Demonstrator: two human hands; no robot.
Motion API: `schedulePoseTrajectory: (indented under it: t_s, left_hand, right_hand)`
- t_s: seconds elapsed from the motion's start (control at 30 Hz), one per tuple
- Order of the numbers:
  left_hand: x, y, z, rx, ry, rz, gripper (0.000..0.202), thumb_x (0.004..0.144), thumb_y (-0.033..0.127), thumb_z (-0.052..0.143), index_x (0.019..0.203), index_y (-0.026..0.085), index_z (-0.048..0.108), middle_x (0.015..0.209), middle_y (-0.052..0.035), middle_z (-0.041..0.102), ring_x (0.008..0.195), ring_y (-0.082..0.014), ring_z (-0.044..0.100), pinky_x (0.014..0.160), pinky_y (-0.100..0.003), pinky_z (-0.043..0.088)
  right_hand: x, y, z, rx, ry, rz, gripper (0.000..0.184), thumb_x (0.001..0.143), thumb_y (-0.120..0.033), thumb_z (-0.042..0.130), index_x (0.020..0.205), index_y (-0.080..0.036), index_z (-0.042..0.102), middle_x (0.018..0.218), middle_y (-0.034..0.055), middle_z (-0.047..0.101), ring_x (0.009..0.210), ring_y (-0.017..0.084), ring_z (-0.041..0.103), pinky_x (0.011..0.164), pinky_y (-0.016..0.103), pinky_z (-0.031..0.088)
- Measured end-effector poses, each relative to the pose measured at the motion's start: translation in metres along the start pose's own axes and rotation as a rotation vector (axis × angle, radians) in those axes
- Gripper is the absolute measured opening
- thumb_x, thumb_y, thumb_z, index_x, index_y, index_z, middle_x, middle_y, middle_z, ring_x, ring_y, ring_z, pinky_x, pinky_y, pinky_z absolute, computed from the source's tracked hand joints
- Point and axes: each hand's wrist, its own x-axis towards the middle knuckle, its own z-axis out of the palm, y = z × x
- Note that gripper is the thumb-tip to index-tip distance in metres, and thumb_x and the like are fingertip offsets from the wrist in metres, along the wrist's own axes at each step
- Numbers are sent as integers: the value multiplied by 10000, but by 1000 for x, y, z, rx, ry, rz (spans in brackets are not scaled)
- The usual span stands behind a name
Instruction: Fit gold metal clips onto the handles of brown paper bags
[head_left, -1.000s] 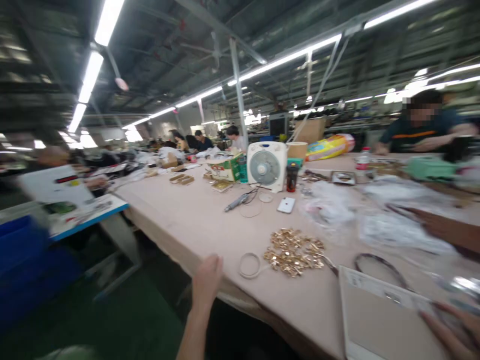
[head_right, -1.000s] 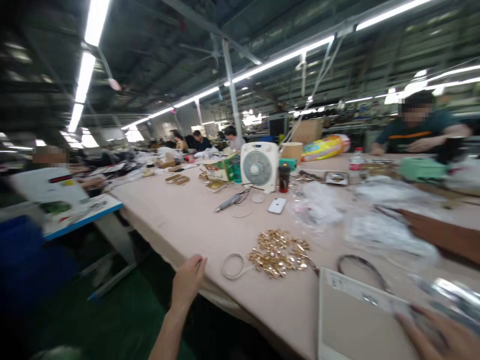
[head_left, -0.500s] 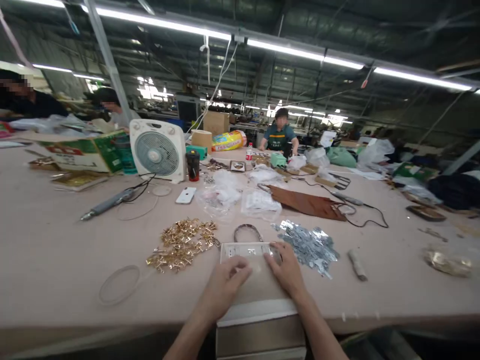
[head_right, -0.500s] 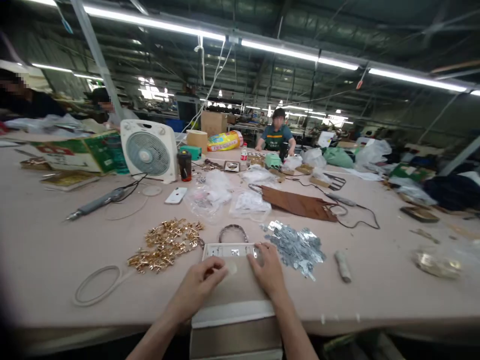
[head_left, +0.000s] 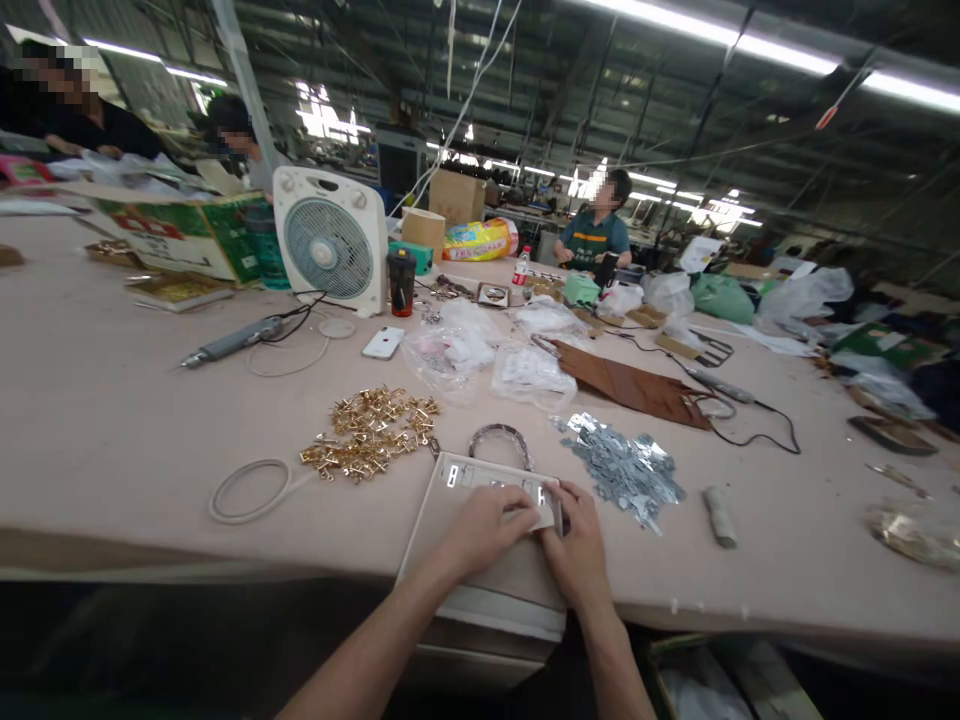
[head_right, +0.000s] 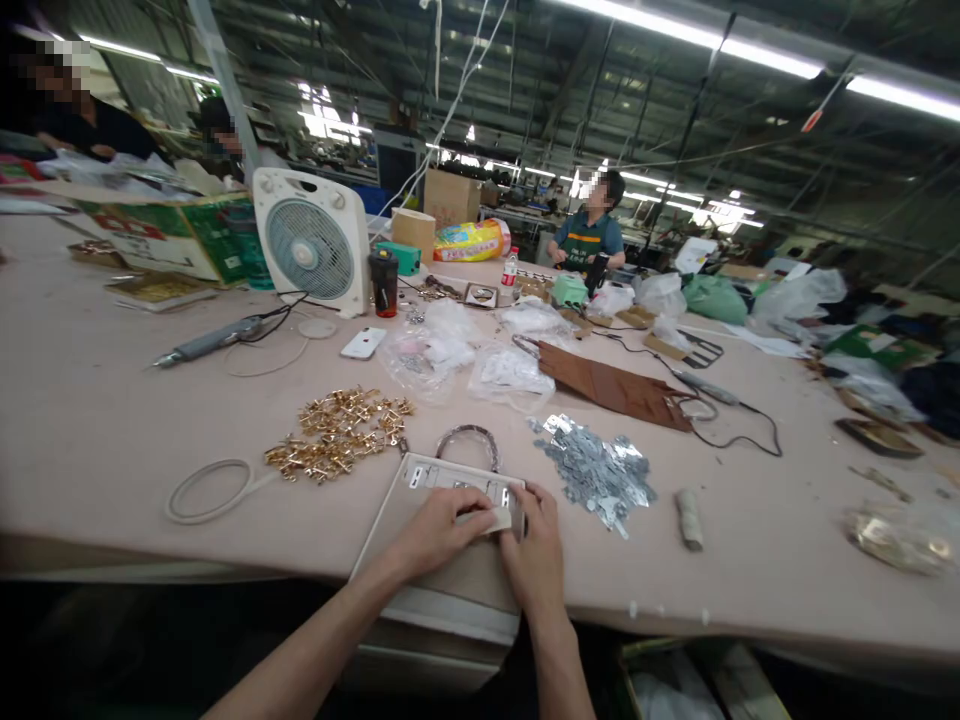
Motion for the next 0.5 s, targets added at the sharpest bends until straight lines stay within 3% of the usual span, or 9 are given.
schedulePoseTrajectory:
  t_s: [0.13,0.3,0.5]
  left_hand:
    - [-7,-6,-1,123,-46,98,155,947,271,620,949,202,759,932,-22,776,864,-179,679,812,-251,466]
    - [-12,-8,1,236,-82,171,144,961,263,601,940,206,731,904,-26,753,851,-180,669,800,-253,464]
    - [-14,-13,6,329,-88,178,162,985,265,576,918,212,714,874,-25,739,832,-182,665,736,-247,439]
  right_hand:
    - [5,3,-18,184,22,-11,308,987,-343,601,1259,-229,687,1307,130,625,1235,285,582,1051,486,509]
    - [4,-2,-34,272,-256,-148,247,969,-316,675,1204,-249,709,1112,98,701,999,239,680,889,394,586]
    - [2,-10,-32,252,-345,-177,106,985,-271,663,1029,-245,756,985,74,750,938,238,713,853,376,599]
